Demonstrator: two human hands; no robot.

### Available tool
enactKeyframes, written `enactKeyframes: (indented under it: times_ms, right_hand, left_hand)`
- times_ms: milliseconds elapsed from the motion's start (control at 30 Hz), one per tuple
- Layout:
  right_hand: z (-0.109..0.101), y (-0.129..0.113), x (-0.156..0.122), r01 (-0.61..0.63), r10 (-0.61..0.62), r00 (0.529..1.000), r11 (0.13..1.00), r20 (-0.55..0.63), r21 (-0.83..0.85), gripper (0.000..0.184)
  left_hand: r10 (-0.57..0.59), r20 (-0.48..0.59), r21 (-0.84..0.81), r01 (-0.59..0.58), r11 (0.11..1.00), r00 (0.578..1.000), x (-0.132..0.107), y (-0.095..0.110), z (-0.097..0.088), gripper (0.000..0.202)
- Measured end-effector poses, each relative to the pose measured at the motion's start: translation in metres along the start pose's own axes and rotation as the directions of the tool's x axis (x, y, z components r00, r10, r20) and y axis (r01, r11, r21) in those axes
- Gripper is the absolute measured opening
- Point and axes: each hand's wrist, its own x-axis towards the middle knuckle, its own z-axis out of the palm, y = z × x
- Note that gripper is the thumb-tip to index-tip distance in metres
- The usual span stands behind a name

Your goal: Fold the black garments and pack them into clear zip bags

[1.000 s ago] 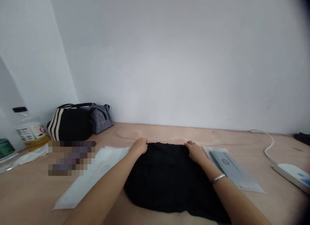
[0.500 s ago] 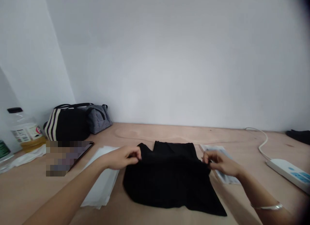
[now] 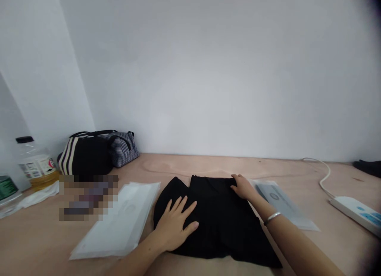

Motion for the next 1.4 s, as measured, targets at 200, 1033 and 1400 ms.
enactKeyframes:
  times_ms: [200, 1033, 1400]
  right_hand:
    - [-0.004, -0.009, 0.005, -0.061, 0.057, 0.998, 0.990, -0.039, -0.127, 0.027]
    - [-0.007, -0.046, -0.069, 0.085, -0.095, 0.983, 0.994, -0.157, -0.067, 0.039]
    - [0.010, 0.059, -0.052, -0.294, 0.253, 0.950, 0.921, -0.183, -0.255, 0.029]
  left_hand:
    - [0.003, -0.013, 0.014, -0.003, 1.000, 1.000, -0.001, -0.001, 0.000, 0.056]
    - [-0.157, -0.040, 0.074, 0.160, 0.984, 0.987, -0.007, -0.001, 0.003, 0.060]
    - [-0.160, -0.019, 0.066, 0.161, 0.985, 0.987, -0.007, -0.003, 0.006, 0.062]
